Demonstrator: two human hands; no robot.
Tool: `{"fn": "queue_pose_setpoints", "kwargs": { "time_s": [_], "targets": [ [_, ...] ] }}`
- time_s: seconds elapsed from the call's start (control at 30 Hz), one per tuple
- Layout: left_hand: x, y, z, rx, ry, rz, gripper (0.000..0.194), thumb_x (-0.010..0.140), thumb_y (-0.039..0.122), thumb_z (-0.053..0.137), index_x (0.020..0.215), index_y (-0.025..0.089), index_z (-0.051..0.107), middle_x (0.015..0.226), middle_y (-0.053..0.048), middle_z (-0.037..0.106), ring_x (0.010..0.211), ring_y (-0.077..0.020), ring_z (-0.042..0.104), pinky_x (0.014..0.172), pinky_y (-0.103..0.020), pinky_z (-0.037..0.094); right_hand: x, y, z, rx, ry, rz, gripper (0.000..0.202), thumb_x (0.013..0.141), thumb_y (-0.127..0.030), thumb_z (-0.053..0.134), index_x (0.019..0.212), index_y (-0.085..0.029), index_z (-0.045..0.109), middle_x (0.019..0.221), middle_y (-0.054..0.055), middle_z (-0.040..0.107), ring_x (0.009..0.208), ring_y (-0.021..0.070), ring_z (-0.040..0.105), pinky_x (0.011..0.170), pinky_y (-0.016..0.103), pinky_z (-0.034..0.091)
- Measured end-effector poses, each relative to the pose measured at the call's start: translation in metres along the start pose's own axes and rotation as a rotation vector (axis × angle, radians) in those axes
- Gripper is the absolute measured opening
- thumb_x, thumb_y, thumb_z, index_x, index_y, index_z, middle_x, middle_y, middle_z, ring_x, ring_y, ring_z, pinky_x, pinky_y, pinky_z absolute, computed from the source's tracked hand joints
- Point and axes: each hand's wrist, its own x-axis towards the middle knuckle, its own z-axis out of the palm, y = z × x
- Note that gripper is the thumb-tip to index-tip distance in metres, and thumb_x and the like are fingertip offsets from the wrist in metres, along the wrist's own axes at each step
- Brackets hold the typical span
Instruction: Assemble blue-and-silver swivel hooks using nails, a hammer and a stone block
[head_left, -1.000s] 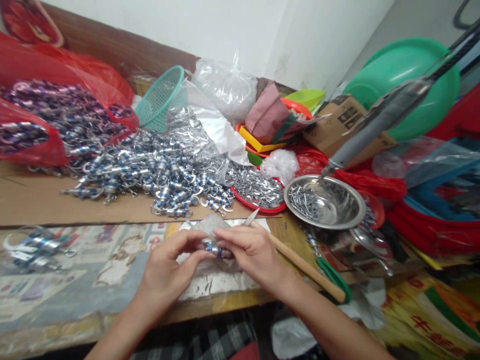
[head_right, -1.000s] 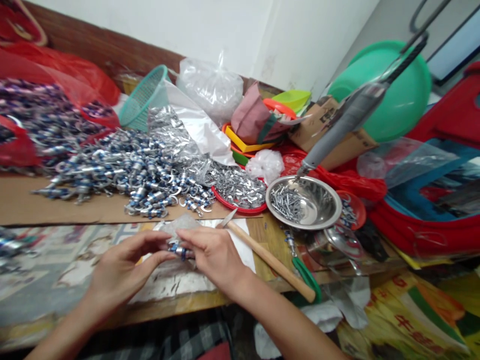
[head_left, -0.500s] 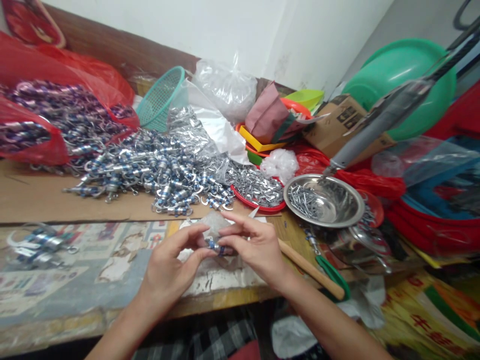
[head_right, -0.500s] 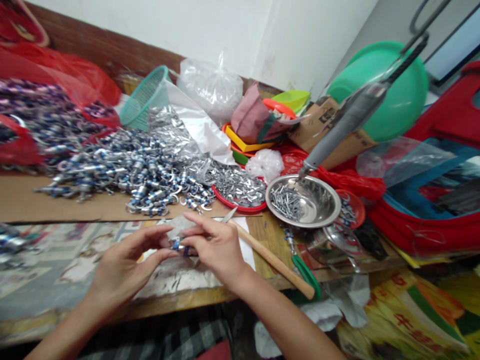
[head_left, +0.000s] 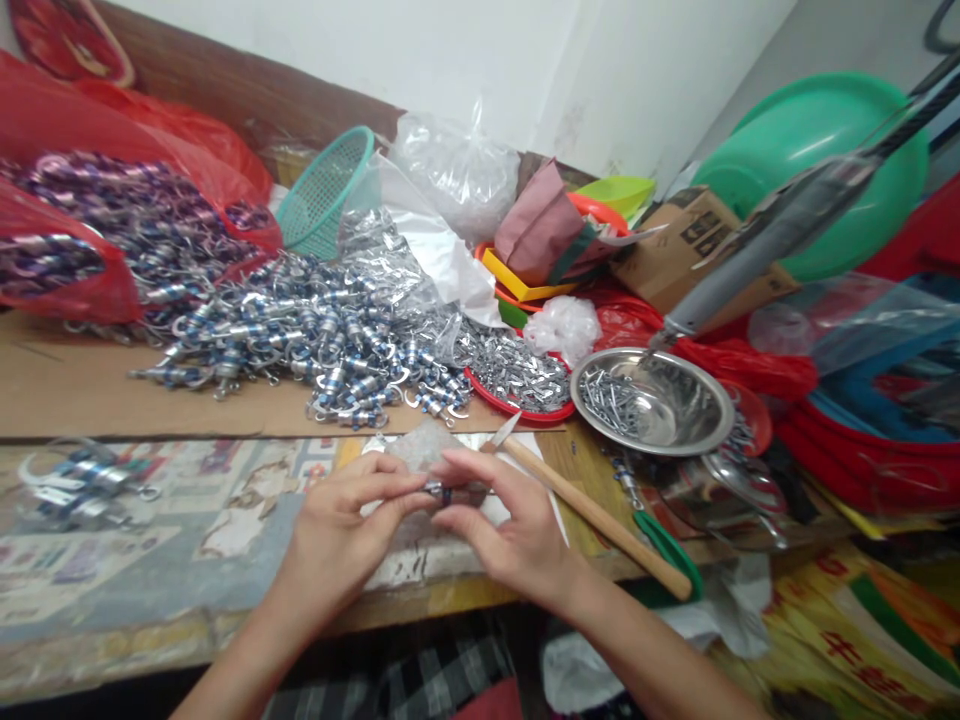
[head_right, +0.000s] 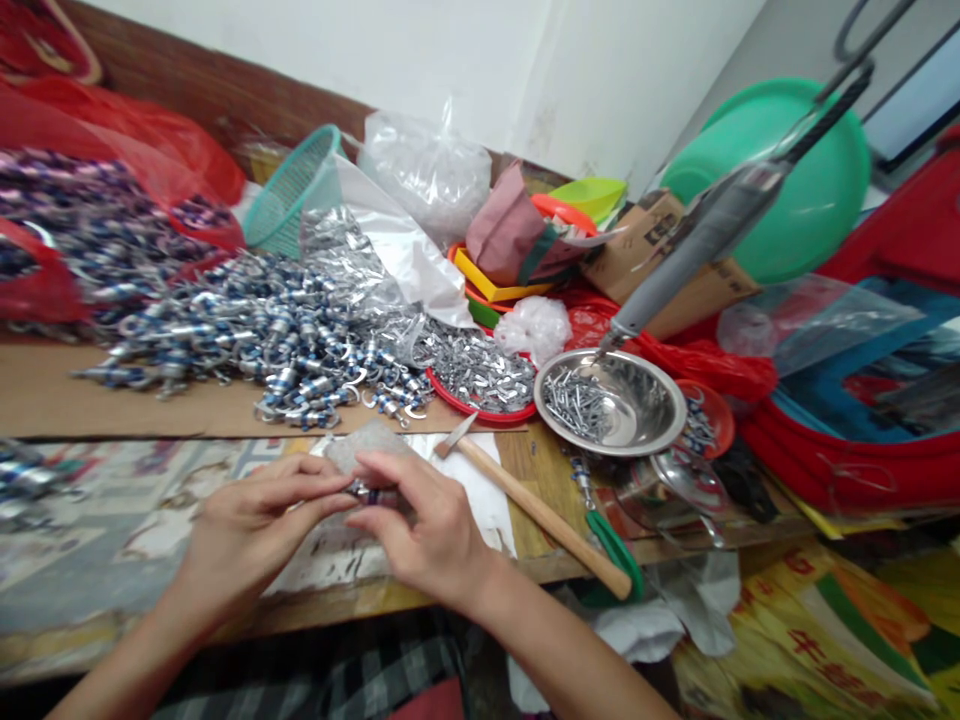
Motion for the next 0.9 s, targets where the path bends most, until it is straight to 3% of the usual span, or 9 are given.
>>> {"fn": "queue_pose_setpoints", "kwargs": {
  "time_s": [0.1,0.17,0.33,0.57,0.77,0.9],
  "targets": [
    [0.002,0.007,-0.004,-0.098,-0.041,-0.160,0.006,0.065,0.026,0.070,0.067,0.025,0.076,0.070,-0.001,0.073,0.069,-0.0182,0.067,0.063,-0.025,0.052,-0.006,0.004,-0.007,-0.193,-0.024,-0.207,0.031,0.077,-0.013,0.062,0.108,-0.017,0.058,0.097,0.010,0.065,0.090,0.0176,0.063,0.077,0.028,0.053],
    [0.004,0.011,-0.007,-0.105,-0.096,-0.174,0.007,0.066,0.028,0.069,0.066,0.025,0.075,0.071,-0.001,0.074,0.069,-0.0188,0.067,0.063,-0.025,0.052,-0.008,0.007,-0.012,-0.276,-0.057,-0.317,0.026,0.081,-0.006,0.054,0.103,-0.016,0.062,0.094,0.010,0.067,0.086,0.0157,0.064,0.071,0.025,0.053],
    [0.008,0.018,-0.013,0.054,-0.185,-0.022,0.011,0.070,0.032,0.066,0.063,0.027,0.074,0.068,0.001,0.073,0.064,-0.0175,0.066,0.062,-0.024,0.050,-0.006,0.008,-0.018,-0.386,-0.057,-0.445,0.021,0.080,-0.005,0.053,0.096,-0.011,0.065,0.090,0.014,0.069,0.083,0.0180,0.064,0.066,0.027,0.051],
    [0.007,0.020,-0.014,0.155,-0.185,0.071,0.016,0.074,0.033,0.062,0.062,0.027,0.071,0.067,0.002,0.072,0.064,-0.0171,0.065,0.062,-0.024,0.048,-0.005,0.004,-0.021,-0.392,-0.073,-0.486,0.022,0.086,-0.009,0.047,0.100,-0.012,0.064,0.092,0.014,0.069,0.087,0.0188,0.063,0.068,0.030,0.052],
    [0.006,0.017,-0.018,0.157,-0.239,0.088,0.017,0.075,0.035,0.059,0.066,0.028,0.072,0.077,0.000,0.070,0.076,-0.0192,0.065,0.069,-0.025,0.048,-0.006,0.003,-0.017,-0.351,-0.071,-0.364,0.023,0.081,-0.006,0.051,0.097,-0.014,0.066,0.088,0.011,0.070,0.076,0.0159,0.065,0.064,0.026,0.052],
    [0.003,0.015,-0.017,0.051,-0.283,-0.047,0.018,0.075,0.035,0.060,0.065,0.027,0.073,0.078,0.000,0.073,0.074,-0.0197,0.066,0.069,-0.026,0.050,-0.009,-0.002,-0.010,-0.243,-0.070,-0.148,0.022,0.081,-0.011,0.052,0.096,-0.016,0.068,0.082,0.008,0.070,0.071,0.0143,0.065,0.062,0.023,0.052]
  ]
}}
